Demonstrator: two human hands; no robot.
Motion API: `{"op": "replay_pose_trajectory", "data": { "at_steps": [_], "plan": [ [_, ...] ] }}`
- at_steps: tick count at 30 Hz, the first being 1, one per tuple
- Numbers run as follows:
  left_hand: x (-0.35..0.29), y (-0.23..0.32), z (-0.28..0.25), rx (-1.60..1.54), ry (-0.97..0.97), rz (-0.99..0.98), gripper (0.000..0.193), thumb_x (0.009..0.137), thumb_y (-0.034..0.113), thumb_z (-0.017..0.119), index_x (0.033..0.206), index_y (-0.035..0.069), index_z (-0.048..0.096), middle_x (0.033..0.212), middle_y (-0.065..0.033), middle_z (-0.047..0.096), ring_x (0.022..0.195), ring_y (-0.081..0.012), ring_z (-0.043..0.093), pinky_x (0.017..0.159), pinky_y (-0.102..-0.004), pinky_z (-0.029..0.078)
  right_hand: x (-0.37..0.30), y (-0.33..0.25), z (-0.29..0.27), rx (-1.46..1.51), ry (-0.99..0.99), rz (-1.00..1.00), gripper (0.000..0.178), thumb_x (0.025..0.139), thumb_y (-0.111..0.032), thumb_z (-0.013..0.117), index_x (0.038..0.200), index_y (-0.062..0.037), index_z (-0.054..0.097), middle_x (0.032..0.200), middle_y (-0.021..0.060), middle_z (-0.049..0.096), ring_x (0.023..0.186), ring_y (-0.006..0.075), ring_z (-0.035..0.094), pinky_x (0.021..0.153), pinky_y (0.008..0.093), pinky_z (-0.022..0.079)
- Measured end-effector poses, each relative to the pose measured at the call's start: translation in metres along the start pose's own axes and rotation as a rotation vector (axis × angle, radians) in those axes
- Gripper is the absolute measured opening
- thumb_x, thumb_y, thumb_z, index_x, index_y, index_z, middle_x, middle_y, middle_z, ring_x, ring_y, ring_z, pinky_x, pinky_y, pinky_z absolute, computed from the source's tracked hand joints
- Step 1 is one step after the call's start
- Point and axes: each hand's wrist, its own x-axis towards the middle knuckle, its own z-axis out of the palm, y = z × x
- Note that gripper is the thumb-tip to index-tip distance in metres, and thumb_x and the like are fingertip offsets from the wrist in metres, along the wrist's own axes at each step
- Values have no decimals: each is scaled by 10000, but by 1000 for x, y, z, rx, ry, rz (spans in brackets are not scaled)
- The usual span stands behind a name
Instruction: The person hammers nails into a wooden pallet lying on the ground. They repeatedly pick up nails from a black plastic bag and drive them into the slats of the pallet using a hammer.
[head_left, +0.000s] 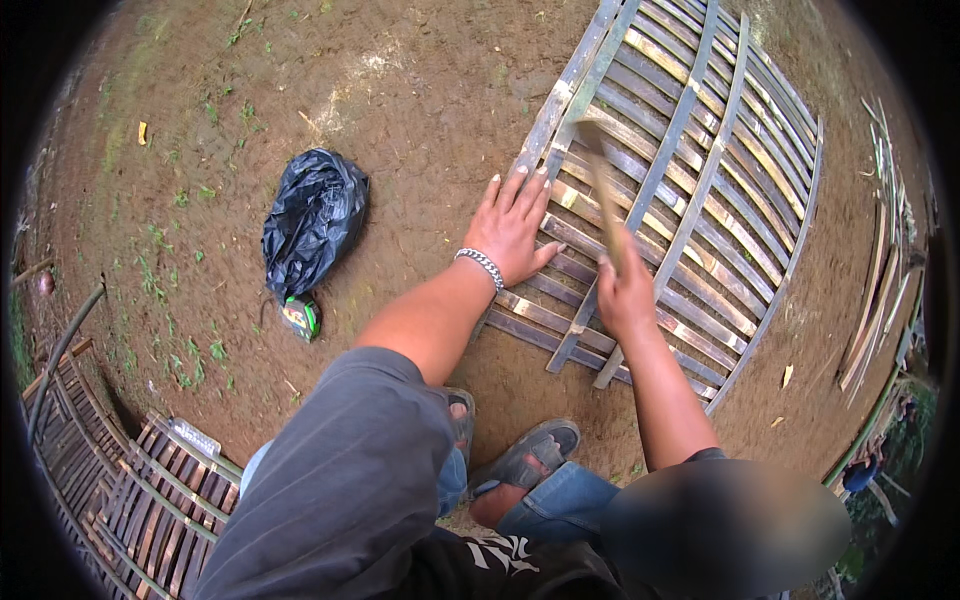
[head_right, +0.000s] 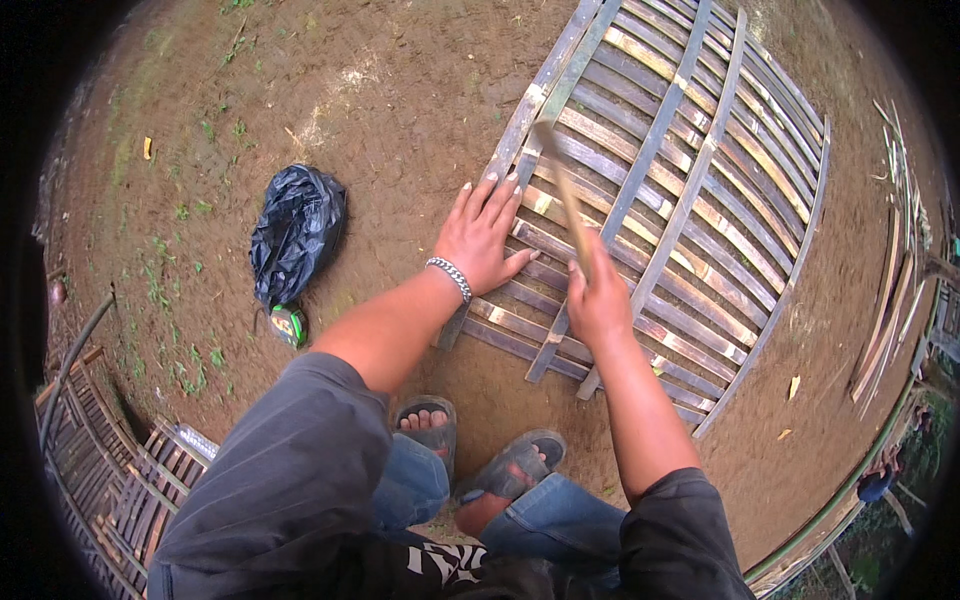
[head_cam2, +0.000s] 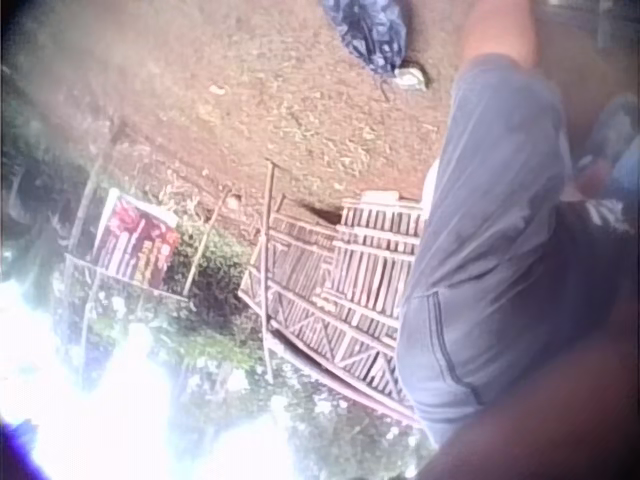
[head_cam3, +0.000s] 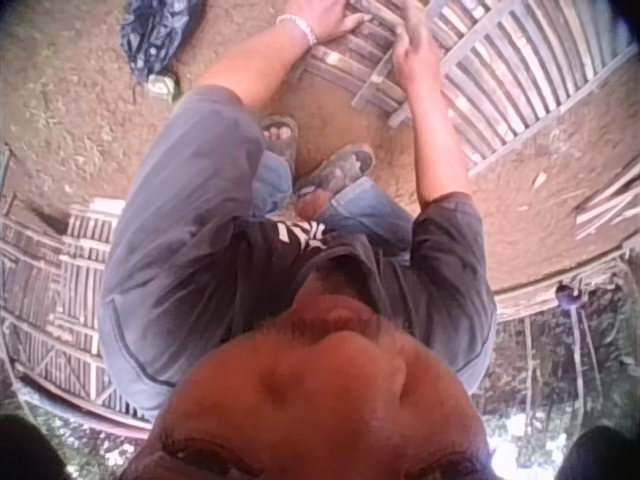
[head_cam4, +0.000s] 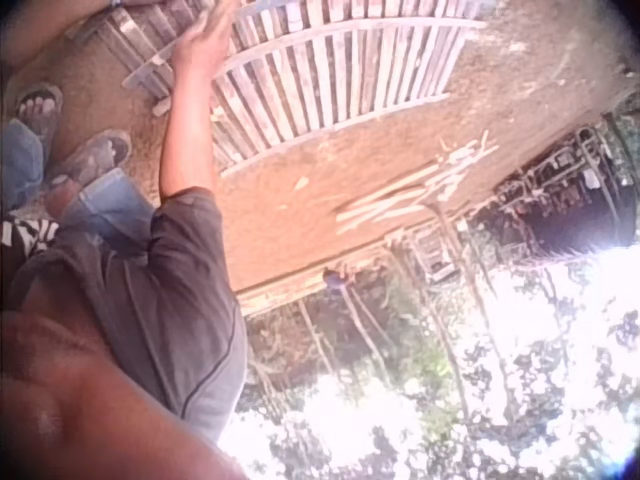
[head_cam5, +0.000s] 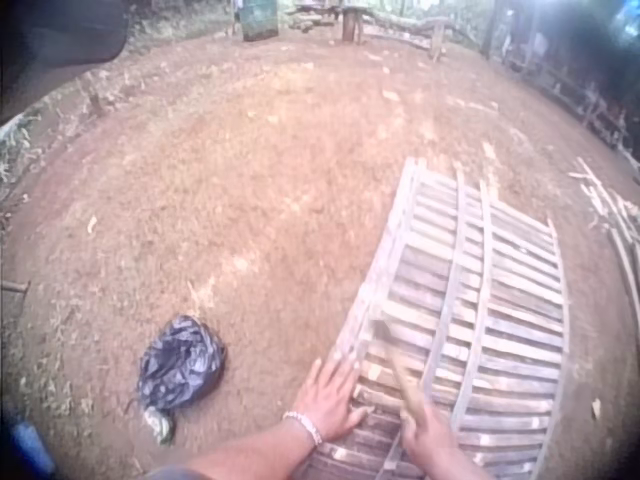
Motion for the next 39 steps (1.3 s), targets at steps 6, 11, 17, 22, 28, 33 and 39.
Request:
{"op": "replay_pose_trajectory", "data": {
  "at_steps": [6,11,17,22,28,33,39],
  "plan": [
    [-2,-5,2,-3,23,0,867,904,597,597,1523,22,403,1651,-108,267,1527,-305,216,1261,-487,180,7,-11,-16,253,197,-89,519,974,-77,595,1463,-33,429,1258,291,630,1156,465,633,955,470,531],
    [2,-1,-4,-9,-36,-4,860,909,598,586,1522,24,402,1650,-107,270,1528,-304,206,1264,-486,169,5,-2,0,-67,-149,166,510,992,-112,586,1477,-94,431,1255,263,645,1135,436,655,934,485,538],
    [-2,-4,3,-18,31,0,855,899,601,597,1509,27,426,1631,-110,300,1524,-307,216,1262,-492,168,-1,1,-7,296,210,-117,452,995,-114,589,1409,29,475,1178,271,648,1053,418,675,898,446,528],
    [-2,0,0,-38,-5,7,855,896,599,603,1506,25,429,1635,-112,295,1523,-310,218,1263,-491,168,3,1,1,38,-50,90,455,974,-101,597,1411,-27,496,1277,276,631,1153,437,641,942,485,521],
    [-2,-4,10,-31,63,12,858,887,608,610,1495,25,448,1625,-121,316,1522,-312,222,1262,-496,164,-2,-4,-2,190,220,-121,418,975,-104,594,1377,-21,515,1225,271,653,1100,462,654,920,480,538],
    [-5,0,2,-44,33,13,876,881,602,621,1508,24,424,1624,-123,320,1522,-315,222,1262,-490,170,6,-5,-6,29,107,34,467,980,-100,593,1423,-23,466,1199,256,661,1083,425,673,908,437,538],
    [0,-2,-1,-51,15,-3,860,890,579,621,1511,21,416,1633,-109,305,1520,-309,223,1262,-476,181,3,1,1,-120,-28,-37,492,978,-111,608,1434,-9,453,1163,264,670,1052,420,691,884,436,539]
  ]
}}
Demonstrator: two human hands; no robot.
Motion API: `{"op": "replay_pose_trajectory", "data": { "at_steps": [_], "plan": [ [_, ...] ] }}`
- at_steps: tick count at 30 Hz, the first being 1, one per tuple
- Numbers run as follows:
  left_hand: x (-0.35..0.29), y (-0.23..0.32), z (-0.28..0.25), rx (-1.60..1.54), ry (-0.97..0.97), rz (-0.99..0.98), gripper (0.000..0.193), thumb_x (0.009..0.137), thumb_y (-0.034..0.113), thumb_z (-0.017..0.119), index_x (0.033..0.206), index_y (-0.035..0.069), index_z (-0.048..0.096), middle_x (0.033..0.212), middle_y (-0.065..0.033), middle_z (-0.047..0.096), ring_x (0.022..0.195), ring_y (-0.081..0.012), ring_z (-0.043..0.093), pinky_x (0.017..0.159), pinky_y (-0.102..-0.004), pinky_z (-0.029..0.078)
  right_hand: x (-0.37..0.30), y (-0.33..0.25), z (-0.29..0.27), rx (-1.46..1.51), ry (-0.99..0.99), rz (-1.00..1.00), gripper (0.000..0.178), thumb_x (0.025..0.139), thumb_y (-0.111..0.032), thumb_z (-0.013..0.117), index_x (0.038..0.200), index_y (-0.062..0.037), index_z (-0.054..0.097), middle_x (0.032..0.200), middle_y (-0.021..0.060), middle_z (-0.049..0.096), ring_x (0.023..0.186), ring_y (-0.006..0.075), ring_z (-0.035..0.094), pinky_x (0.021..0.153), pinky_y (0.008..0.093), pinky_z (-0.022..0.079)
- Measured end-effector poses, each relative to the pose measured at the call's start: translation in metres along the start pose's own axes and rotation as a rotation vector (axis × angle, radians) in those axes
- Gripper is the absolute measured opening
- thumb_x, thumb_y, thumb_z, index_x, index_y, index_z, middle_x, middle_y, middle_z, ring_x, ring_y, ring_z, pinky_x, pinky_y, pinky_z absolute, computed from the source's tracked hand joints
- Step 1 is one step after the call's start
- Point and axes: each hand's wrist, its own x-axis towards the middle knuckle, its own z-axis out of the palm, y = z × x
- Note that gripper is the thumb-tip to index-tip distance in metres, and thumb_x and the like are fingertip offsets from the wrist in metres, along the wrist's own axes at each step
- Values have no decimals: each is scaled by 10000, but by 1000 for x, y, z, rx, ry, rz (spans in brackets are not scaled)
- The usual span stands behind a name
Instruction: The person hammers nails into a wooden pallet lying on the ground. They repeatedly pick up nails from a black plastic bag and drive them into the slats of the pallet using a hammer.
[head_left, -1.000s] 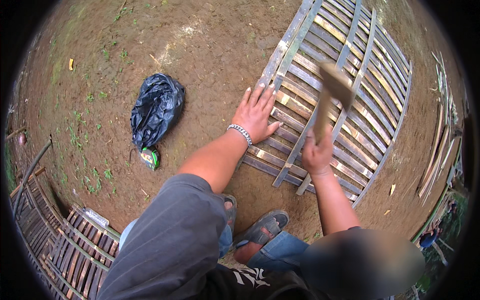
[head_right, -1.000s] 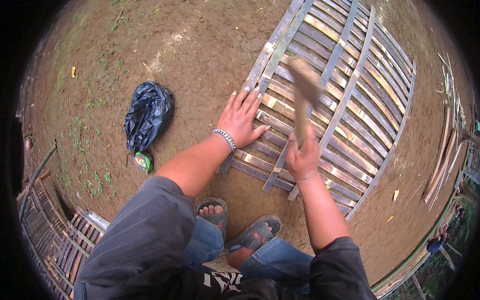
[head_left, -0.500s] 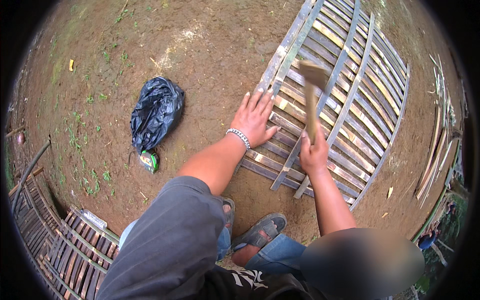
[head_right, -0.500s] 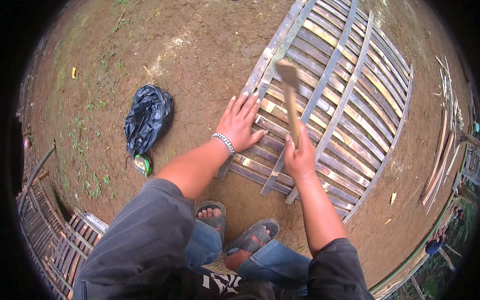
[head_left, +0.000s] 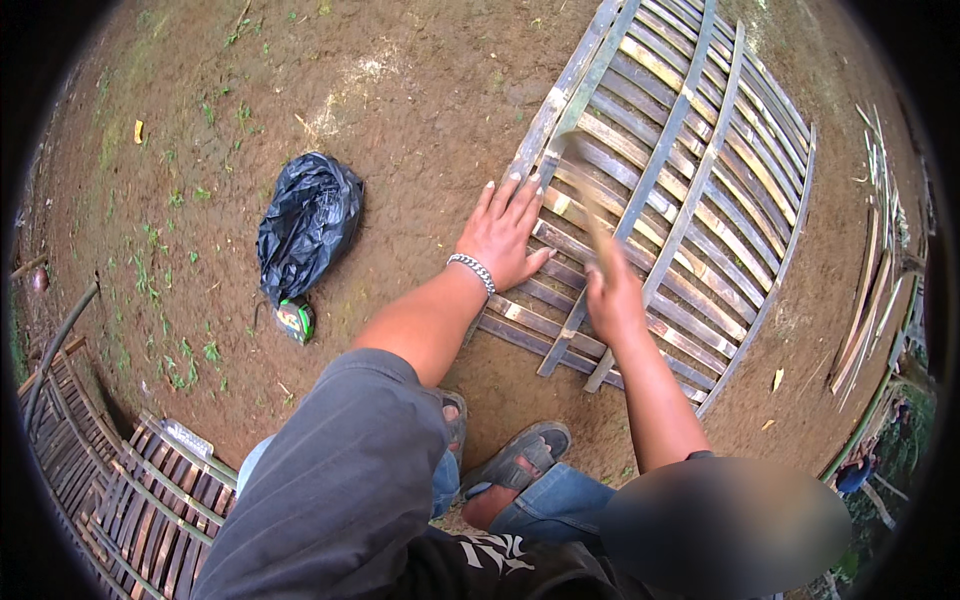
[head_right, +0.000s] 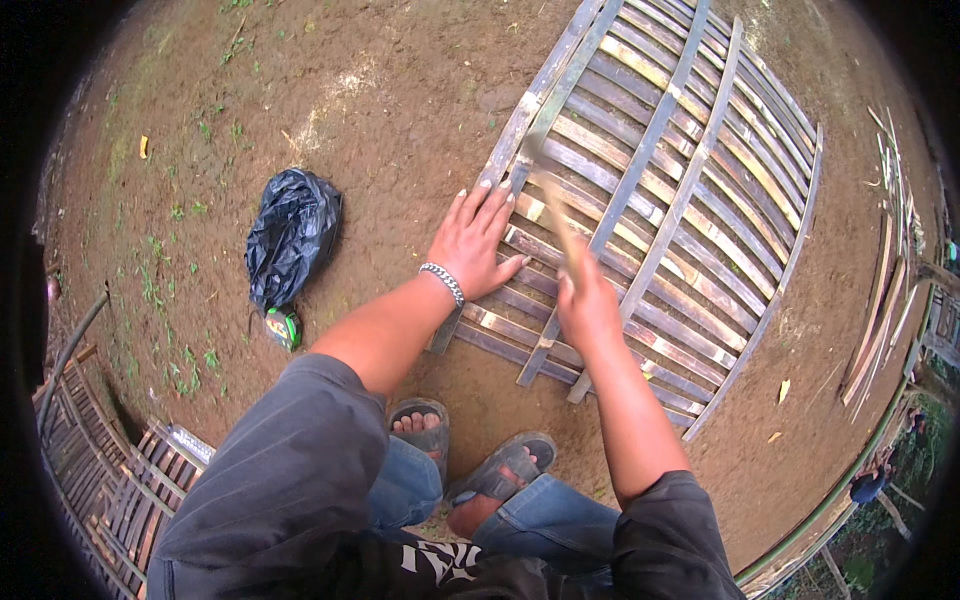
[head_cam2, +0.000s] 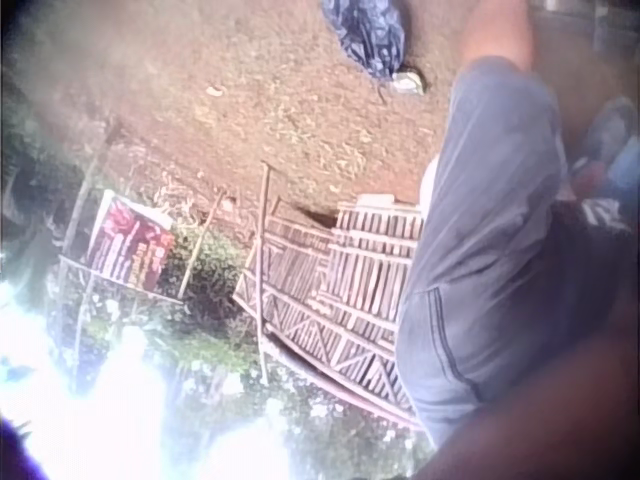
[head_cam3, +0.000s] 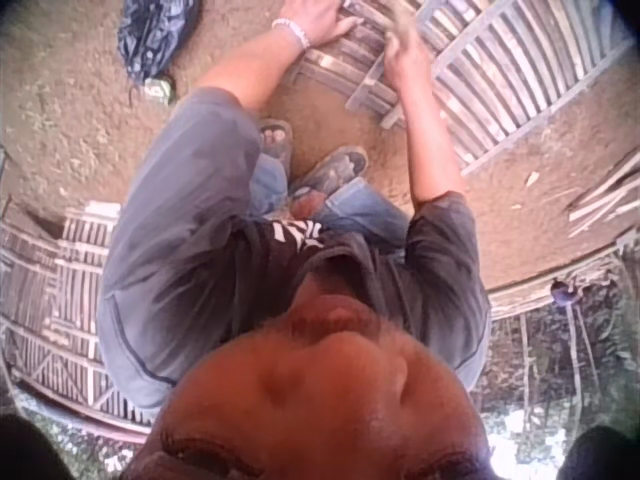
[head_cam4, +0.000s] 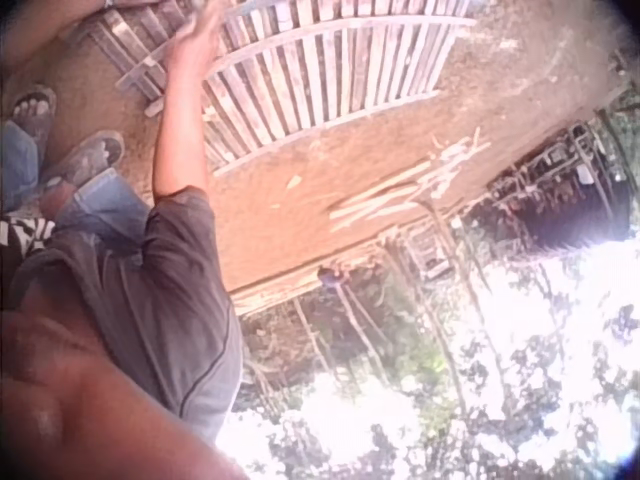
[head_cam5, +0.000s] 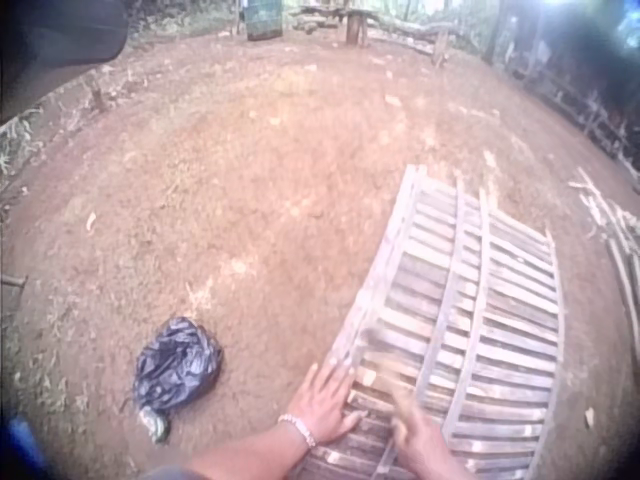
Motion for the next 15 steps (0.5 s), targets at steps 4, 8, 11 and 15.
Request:
{"op": "replay_pose_trajectory", "data": {
  "at_steps": [4,8,11,15],
  "plan": [
    [0,-8,0,36,36,-6,861,889,579,623,1509,17,419,1623,-110,319,1512,-311,237,1260,-477,188,9,-16,-14,271,220,-40,468,978,-111,604,1417,-13,474,1161,264,673,1073,413,688,889,433,538],
    [-1,-2,5,0,25,17,861,889,585,620,1505,16,425,1614,-117,330,1505,-313,248,1257,-481,193,2,-3,-4,85,194,-120,482,963,-85,613,1421,-26,477,1253,252,653,1137,416,662,935,435,532],
    [-6,2,2,5,10,17,858,893,589,610,1510,22,421,1621,-121,321,1507,-315,248,1256,-489,189,10,-8,-8,98,-60,95,486,962,-88,614,1428,-58,480,1303,253,628,1153,430,647,954,455,529],
    [-1,-4,3,16,-14,9,863,903,582,596,1528,24,392,1638,-122,298,1520,-317,230,1259,-492,174,8,-11,-6,199,137,-6,519,966,-95,624,1448,-33,444,1305,274,621,1158,421,648,933,470,540]
  ]
}}
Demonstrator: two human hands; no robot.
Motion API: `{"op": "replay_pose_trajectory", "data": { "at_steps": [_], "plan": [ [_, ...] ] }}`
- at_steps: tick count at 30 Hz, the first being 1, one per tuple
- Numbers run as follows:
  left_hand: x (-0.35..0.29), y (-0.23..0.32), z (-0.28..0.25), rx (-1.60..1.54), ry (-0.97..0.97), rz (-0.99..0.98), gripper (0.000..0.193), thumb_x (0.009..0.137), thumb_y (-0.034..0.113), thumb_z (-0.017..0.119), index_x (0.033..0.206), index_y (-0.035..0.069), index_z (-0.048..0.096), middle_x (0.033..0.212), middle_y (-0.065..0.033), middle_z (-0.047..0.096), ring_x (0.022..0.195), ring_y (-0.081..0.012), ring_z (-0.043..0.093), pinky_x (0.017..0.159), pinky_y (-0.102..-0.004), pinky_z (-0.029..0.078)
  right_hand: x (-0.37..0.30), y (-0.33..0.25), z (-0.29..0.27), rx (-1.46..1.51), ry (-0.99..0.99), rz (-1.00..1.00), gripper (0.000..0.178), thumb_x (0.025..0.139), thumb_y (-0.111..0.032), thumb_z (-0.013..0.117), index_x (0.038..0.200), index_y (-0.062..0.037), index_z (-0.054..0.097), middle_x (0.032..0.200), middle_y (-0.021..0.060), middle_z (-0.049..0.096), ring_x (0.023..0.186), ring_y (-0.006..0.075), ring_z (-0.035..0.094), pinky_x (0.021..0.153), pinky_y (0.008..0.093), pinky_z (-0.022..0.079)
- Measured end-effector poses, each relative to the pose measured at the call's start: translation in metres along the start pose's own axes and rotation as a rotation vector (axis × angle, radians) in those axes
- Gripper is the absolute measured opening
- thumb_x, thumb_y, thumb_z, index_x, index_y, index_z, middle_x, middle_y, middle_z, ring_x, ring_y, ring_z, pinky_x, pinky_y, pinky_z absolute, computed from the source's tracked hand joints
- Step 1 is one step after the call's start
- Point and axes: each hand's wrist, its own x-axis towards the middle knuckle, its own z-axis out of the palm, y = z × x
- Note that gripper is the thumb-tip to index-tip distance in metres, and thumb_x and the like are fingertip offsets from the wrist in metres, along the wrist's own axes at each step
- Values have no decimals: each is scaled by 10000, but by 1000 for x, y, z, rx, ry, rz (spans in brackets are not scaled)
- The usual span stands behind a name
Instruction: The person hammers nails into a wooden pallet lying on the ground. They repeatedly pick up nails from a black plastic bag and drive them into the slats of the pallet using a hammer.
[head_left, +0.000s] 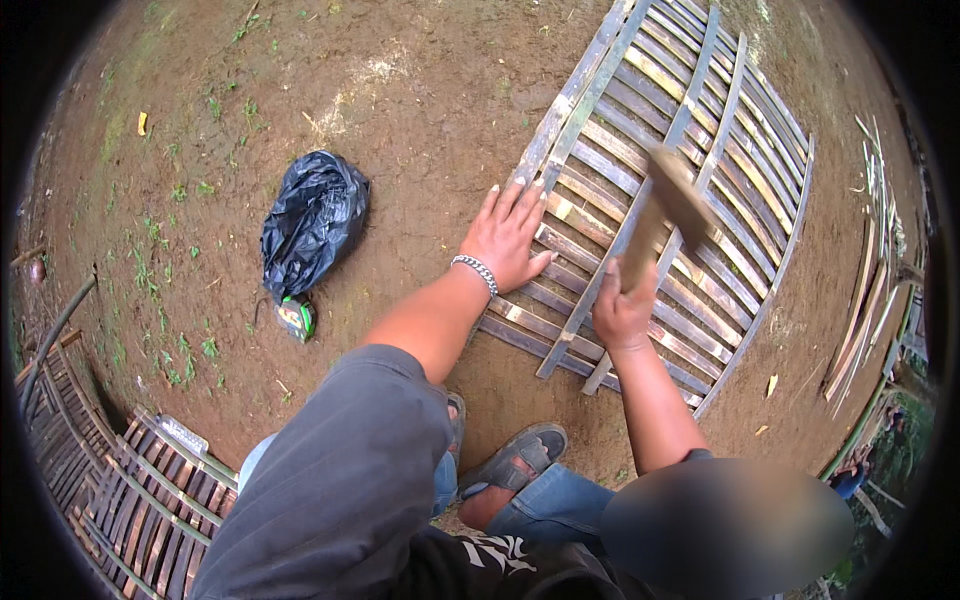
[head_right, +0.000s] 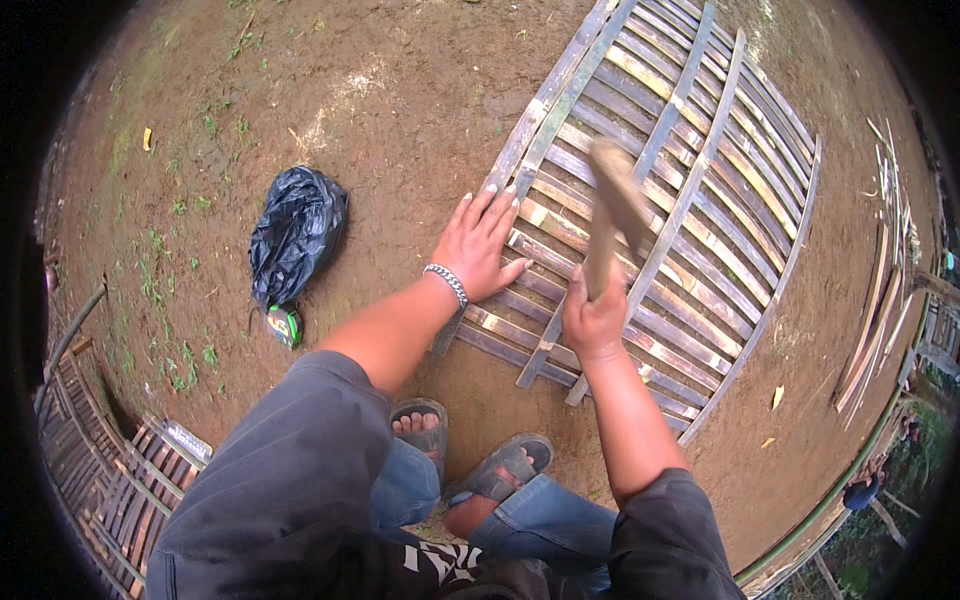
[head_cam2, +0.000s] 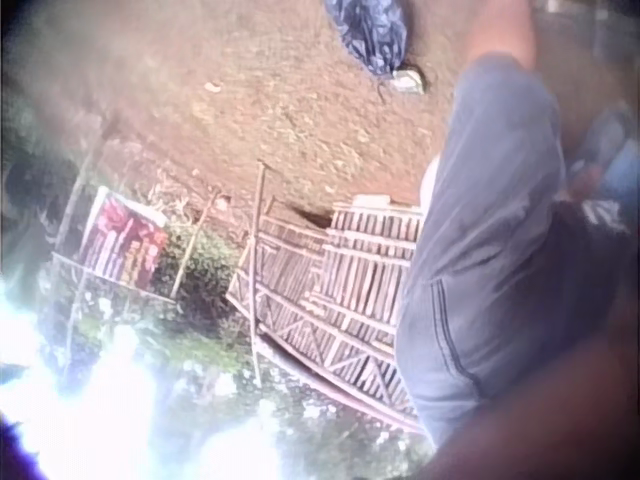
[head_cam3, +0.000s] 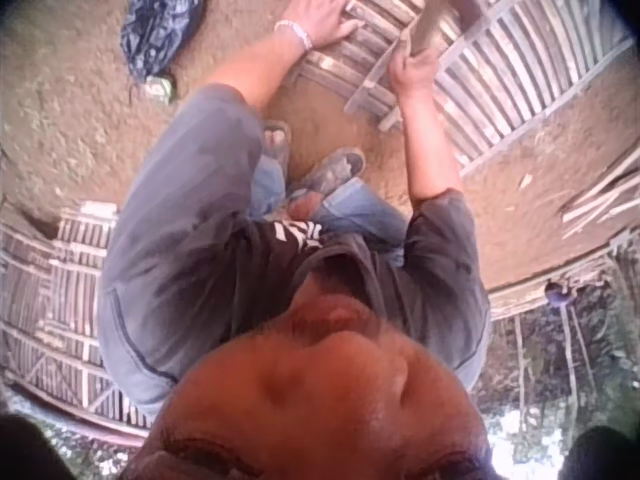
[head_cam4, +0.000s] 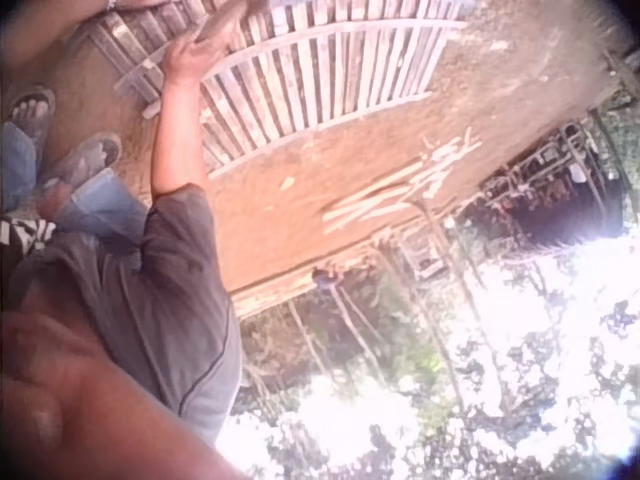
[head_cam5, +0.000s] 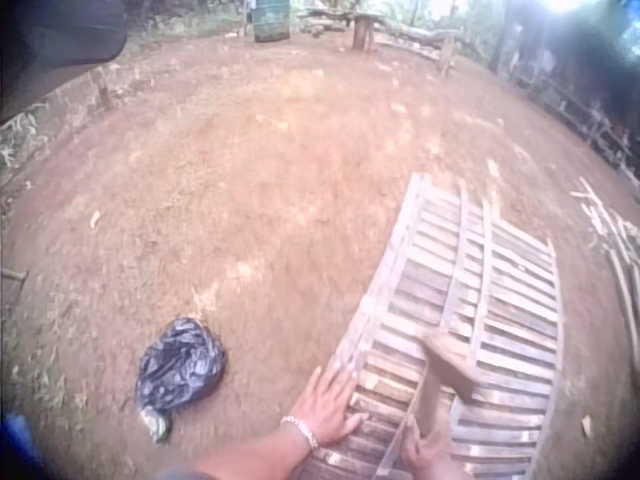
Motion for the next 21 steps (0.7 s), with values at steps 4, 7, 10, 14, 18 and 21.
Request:
{"op": "replay_pose_trajectory", "data": {
  "at_steps": [4,7,10,14,18,21],
  "plan": [
    [2,3,-6,28,-57,-7,858,902,574,602,1525,23,395,1636,-125,303,1518,-317,234,1259,-492,176,2,10,-7,-187,-91,22,547,967,-95,619,1463,-27,400,1239,275,650,1107,424,669,919,480,542],
    [-4,0,-1,16,37,-2,853,898,571,608,1516,19,407,1630,-126,314,1515,-317,241,1258,-490,177,-6,7,3,-83,1,-18,541,960,-107,605,1467,-138,417,1177,291,663,1061,478,649,895,521,539],
    [-3,5,-2,-5,20,14,846,899,574,604,1507,14,421,1625,-125,324,1511,-317,248,1259,-487,171,6,8,-1,-241,-304,174,558,965,-133,608,1488,-157,415,1199,292,656,1076,473,649,900,501,545],
    [-8,-1,-18,8,-10,48,843,903,579,607,1497,5,438,1628,-136,321,1513,-315,259,1258,-460,188,-18,0,-12,-32,-62,173,555,955,-126,628,1477,-130,442,1233,286,648,1128,470,630,930,485,538],
    [-25,-40,-66,-224,-112,200,672,903,455,681,1409,31,557,1480,-173,524,1389,-328,466,1184,-428,351,-44,15,-36,-41,42,218,570,960,-148,642,1492,-104,440,1278,268,639,1181,436,627,960,454,526],
    [-48,-77,-131,-275,65,21,230,912,266,702,1029,75,754,1051,-162,726,1033,-352,669,931,-450,523,-71,32,-65,-67,11,420,569,965,-175,642,1493,-97,443,1275,266,643,1186,430,629,980,445,515]
  ]
}}
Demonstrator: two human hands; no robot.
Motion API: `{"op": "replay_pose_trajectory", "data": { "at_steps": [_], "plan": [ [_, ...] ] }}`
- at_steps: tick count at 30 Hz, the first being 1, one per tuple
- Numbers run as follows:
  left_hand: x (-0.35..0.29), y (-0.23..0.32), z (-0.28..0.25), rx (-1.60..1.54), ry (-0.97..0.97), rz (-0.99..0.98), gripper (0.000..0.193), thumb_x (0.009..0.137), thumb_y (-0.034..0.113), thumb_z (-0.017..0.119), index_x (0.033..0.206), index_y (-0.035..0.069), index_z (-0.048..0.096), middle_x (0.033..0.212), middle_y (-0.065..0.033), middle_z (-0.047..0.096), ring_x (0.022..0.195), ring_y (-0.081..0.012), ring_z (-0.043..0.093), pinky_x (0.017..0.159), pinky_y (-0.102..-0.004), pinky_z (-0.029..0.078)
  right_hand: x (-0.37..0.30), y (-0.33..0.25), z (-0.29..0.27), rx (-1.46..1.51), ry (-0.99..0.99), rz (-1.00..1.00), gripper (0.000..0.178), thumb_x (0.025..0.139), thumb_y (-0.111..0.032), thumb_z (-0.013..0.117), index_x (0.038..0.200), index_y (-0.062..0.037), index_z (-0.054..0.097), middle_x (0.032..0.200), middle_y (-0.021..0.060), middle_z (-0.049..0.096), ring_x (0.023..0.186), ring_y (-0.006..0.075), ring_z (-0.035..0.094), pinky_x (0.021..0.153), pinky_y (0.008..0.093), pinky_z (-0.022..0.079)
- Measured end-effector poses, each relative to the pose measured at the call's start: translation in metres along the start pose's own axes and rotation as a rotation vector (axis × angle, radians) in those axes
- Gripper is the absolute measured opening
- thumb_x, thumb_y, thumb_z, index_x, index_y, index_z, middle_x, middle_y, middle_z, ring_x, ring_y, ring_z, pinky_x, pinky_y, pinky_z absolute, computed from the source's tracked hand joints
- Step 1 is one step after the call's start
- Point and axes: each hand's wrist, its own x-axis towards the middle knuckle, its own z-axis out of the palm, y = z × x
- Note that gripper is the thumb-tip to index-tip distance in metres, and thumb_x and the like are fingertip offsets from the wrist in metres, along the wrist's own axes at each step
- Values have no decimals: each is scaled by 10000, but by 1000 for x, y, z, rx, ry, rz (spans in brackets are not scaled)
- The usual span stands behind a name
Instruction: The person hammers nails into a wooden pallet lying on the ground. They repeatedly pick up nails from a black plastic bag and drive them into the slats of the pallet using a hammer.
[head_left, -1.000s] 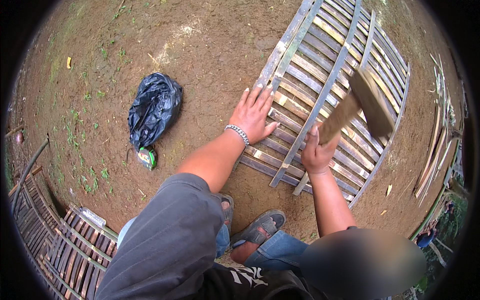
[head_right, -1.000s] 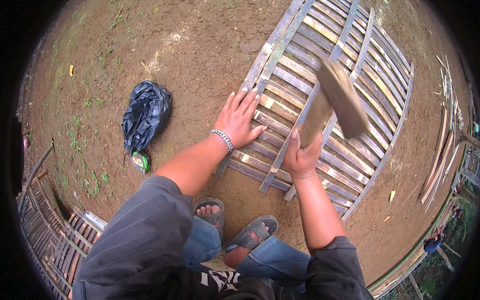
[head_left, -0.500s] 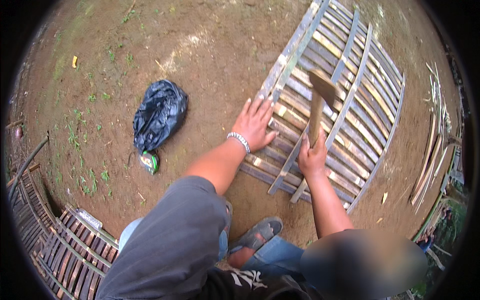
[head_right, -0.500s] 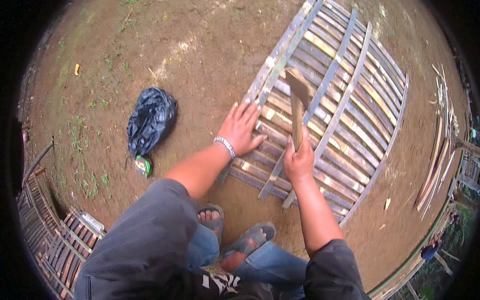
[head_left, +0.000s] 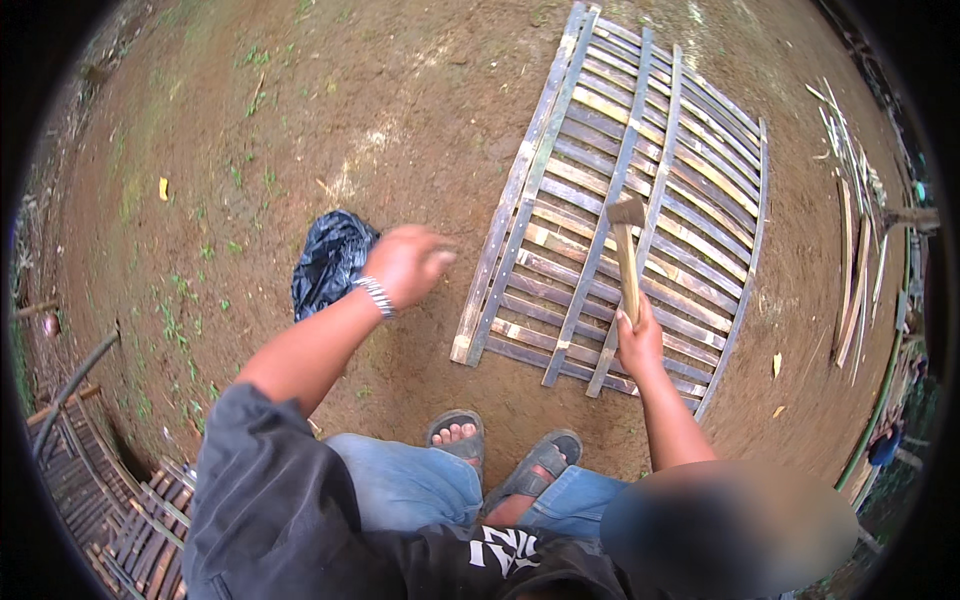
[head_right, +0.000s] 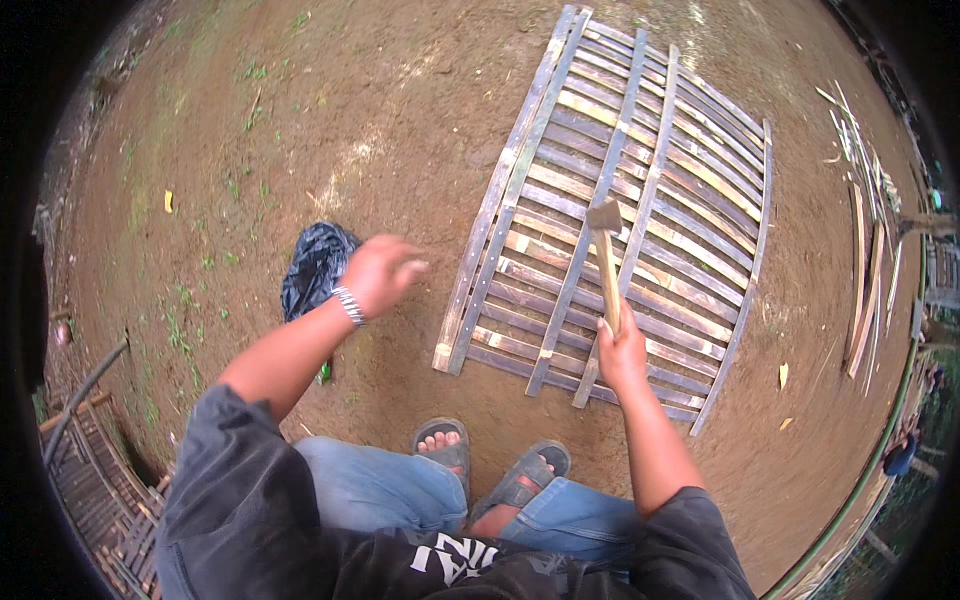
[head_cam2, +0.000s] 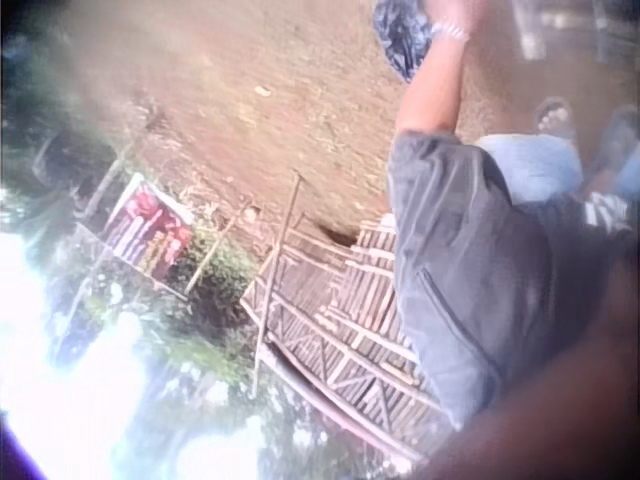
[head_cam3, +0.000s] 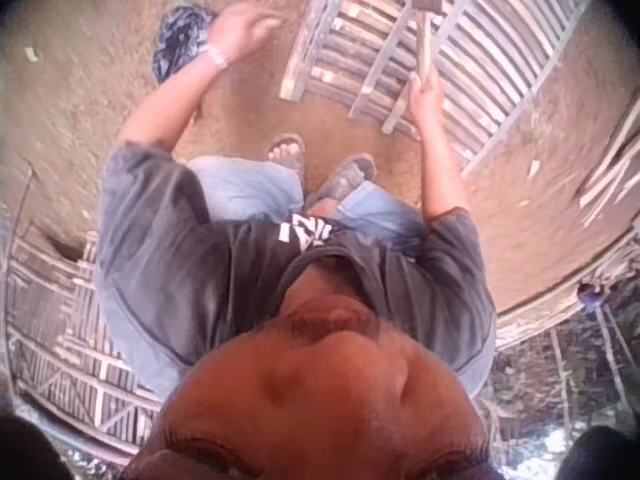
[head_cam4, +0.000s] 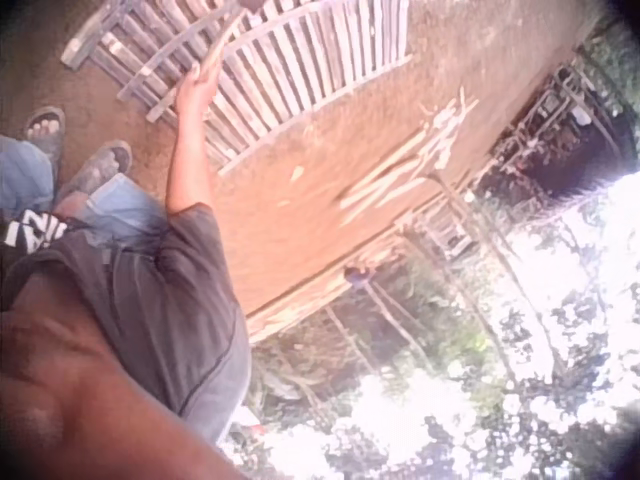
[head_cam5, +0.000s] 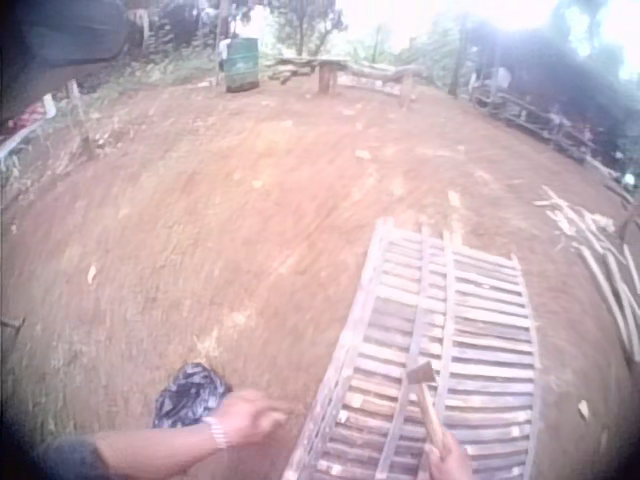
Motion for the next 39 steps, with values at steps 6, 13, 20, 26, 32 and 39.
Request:
{"op": "replay_pose_trajectory", "data": {
  "at_steps": [6,13,20,26,32,39],
  "plan": [
    [-71,-111,-12,194,132,-546,182,880,185,695,1000,63,756,1027,-189,727,995,-372,688,927,-422,534,-47,41,-11,50,-39,76,565,961,-176,640,1479,-58,449,1232,272,654,1160,399,647,988,425,506],
    [-83,-117,2,248,170,-675,171,845,150,726,1002,85,738,1024,-168,727,988,-362,692,906,-437,539,-71,26,2,144,-159,106,595,939,-190,680,1477,-69,455,1266,272,646,1196,389,635,1001,423,500],
    [-85,-110,-5,107,225,-775,210,847,93,697,1053,99,734,1073,-173,732,1004,-361,697,897,-436,544,-83,16,21,91,-159,24,558,951,-118,671,1466,-58,465,890,76,646,670,139,594,614,319,512],
    [-95,-118,-3,168,232,-669,197,844,105,731,1034,63,700,1045,-192,729,987,-361,700,882,-448,545,-85,35,36,152,-217,7,567,964,-87,656,1486,-70,436,795,44,609,565,115,548,511,304,471],
    [-104,-130,-12,37,442,-586,217,837,105,777,1027,50,688,970,-170,743,872,-302,732,799,-396,570,-85,31,45,228,-235,36,585,960,-105,670,1489,-71,423,838,58,611,625,144,567,564,316,484],
    [-25,41,-4,-606,56,-313,243,873,105,791,1049,21,646,902,-59,724,836,-134,692,727,-284,561,-75,-97,35,796,-278,195,424,911,-105,738,1266,-35,517,929,60,655,669,143,636,575,309,531]
  ]
}}
